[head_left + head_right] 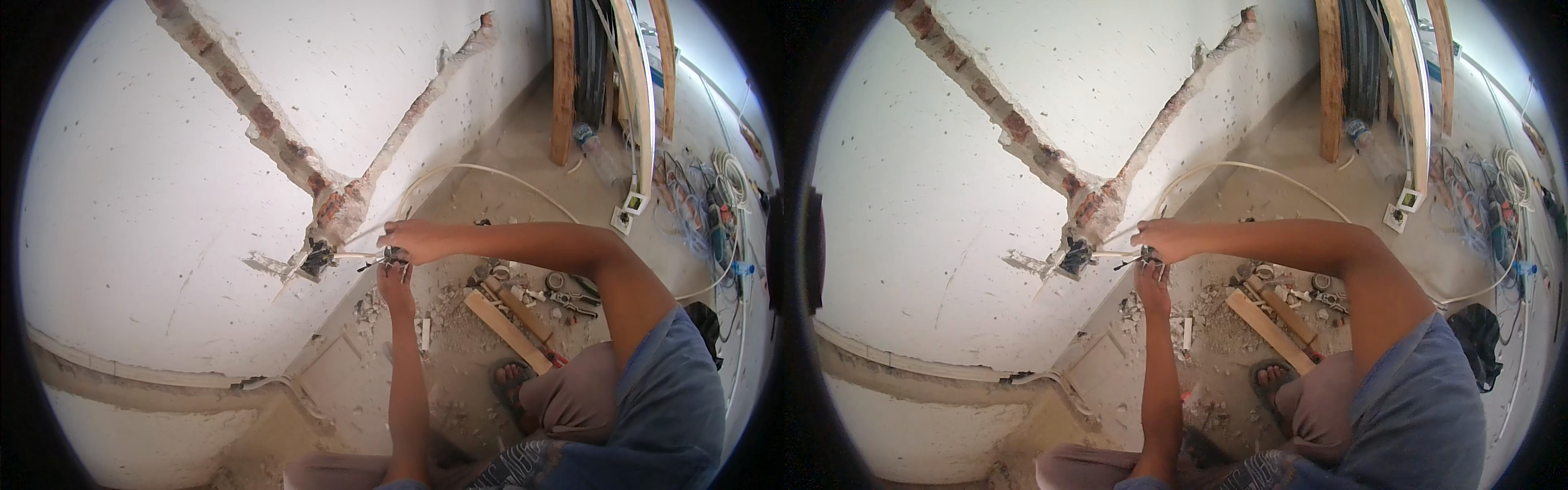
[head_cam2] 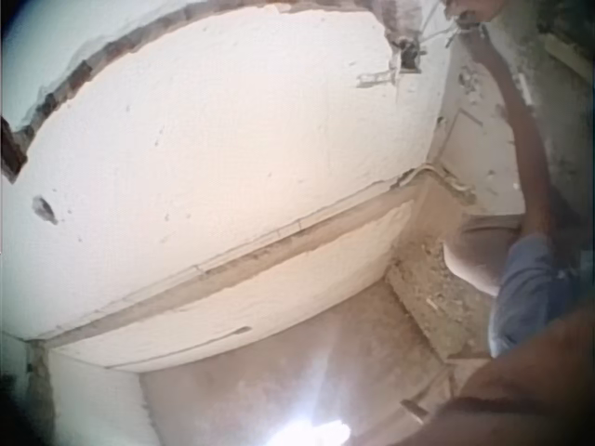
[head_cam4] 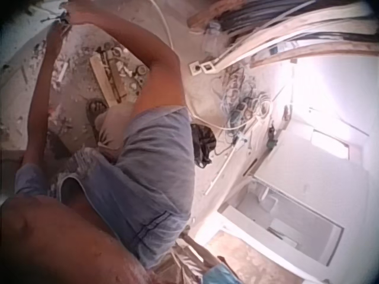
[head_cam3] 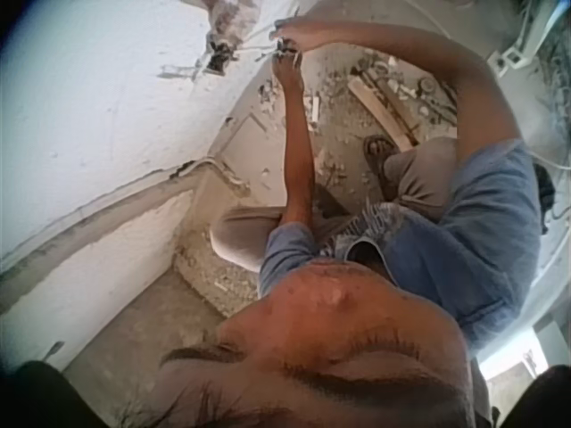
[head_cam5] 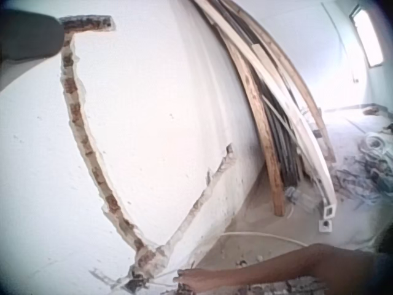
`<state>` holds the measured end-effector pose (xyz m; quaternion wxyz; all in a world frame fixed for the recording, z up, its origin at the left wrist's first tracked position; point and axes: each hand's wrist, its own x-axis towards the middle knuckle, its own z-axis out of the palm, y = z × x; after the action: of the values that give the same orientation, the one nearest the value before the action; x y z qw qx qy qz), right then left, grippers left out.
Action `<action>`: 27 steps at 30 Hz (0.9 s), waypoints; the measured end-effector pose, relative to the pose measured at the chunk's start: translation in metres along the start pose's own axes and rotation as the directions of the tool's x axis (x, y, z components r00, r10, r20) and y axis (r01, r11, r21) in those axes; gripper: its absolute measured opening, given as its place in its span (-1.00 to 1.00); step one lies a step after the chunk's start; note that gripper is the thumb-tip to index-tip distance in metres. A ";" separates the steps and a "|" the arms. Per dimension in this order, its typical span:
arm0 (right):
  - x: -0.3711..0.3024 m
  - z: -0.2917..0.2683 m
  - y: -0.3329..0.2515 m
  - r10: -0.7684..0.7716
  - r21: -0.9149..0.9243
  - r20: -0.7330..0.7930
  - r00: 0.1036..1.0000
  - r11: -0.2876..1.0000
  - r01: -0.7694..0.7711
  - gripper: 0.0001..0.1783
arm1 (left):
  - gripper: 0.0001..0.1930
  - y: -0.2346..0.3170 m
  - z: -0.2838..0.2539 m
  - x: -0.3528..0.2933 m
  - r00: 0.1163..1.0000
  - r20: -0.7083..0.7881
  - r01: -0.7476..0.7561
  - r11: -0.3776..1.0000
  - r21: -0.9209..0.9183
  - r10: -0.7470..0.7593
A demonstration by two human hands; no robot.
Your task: The person works on electrical wiring inside a wall cavity and a circular junction box, using pliers to strip insulation, twisting wires together by hand, and applying electrical tape to secure the connections.
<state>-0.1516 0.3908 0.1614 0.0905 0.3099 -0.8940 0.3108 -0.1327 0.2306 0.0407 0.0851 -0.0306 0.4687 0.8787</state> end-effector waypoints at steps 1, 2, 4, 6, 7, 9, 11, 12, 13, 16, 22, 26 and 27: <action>0.004 0.004 0.001 -0.021 -0.006 0.053 0.998 1.000 0.022 -0.88 | -0.69 0.001 0.007 0.002 1.000 -0.017 0.007 0.999 -0.031 -0.008; 0.006 0.006 0.004 -0.043 -0.009 0.107 0.993 0.999 0.044 -0.88 | -0.70 0.002 0.012 0.002 0.999 -0.034 0.011 0.999 -0.036 -0.012; 0.010 0.007 0.012 -0.089 -0.056 0.142 0.986 0.994 0.098 -0.90 | -0.73 0.003 0.016 0.002 0.997 -0.080 0.014 0.999 -0.045 -0.017; 0.014 0.001 0.024 -0.130 -0.012 0.166 0.977 0.991 0.134 -0.90 | -0.73 0.002 0.014 0.003 0.998 -0.055 -0.025 1.000 -0.007 0.025; 0.010 -0.006 0.036 -0.145 0.050 0.170 0.975 0.989 0.139 -0.88 | -0.73 0.000 0.011 0.005 0.998 -0.040 -0.045 0.999 0.010 0.045; 0.000 -0.007 0.050 -0.164 0.179 0.119 0.979 0.974 0.141 -0.88 | -0.73 -0.002 0.003 0.007 0.998 -0.031 -0.060 0.998 -0.005 0.060; -0.013 -0.012 0.062 -0.133 0.287 0.014 0.991 0.950 0.124 -0.88 | -0.72 -0.003 0.012 0.007 0.998 -0.010 -0.058 0.998 -0.025 0.058; -0.015 -0.013 0.067 -0.104 0.249 0.059 0.993 0.965 0.087 -0.86 | -0.72 -0.003 0.016 0.006 0.999 -0.001 -0.054 0.998 -0.029 0.054; -0.012 -0.013 0.063 -0.081 0.219 0.100 0.992 0.974 0.057 -0.83 | -0.72 -0.001 0.013 0.004 0.999 0.000 -0.054 0.998 -0.025 0.054; 0.004 -0.027 0.054 -0.173 0.200 0.225 0.959 0.971 0.128 -0.74 | -0.67 -0.004 0.006 0.008 1.000 0.019 0.003 0.979 -0.202 0.001; 0.072 -0.039 0.002 -0.156 0.161 0.281 0.947 0.980 0.114 -0.69 | -0.62 -0.006 0.011 0.004 0.999 -0.009 0.036 0.969 -0.243 -0.039; 0.085 -0.003 -0.039 0.075 -0.326 0.556 0.828 0.936 0.134 -0.77 | -0.62 -0.003 0.009 0.006 0.993 -0.102 0.034 0.980 -0.194 -0.055; 0.085 0.005 -0.044 0.011 -0.319 0.495 0.869 0.932 0.170 -0.79 | -0.62 -0.004 0.006 0.006 0.993 -0.114 0.015 0.985 -0.174 -0.035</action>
<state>-0.1920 0.3188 0.2094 -0.0713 0.3940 -0.9148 0.0529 -0.1377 0.2385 0.0403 0.0656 -0.0950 0.3945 0.9116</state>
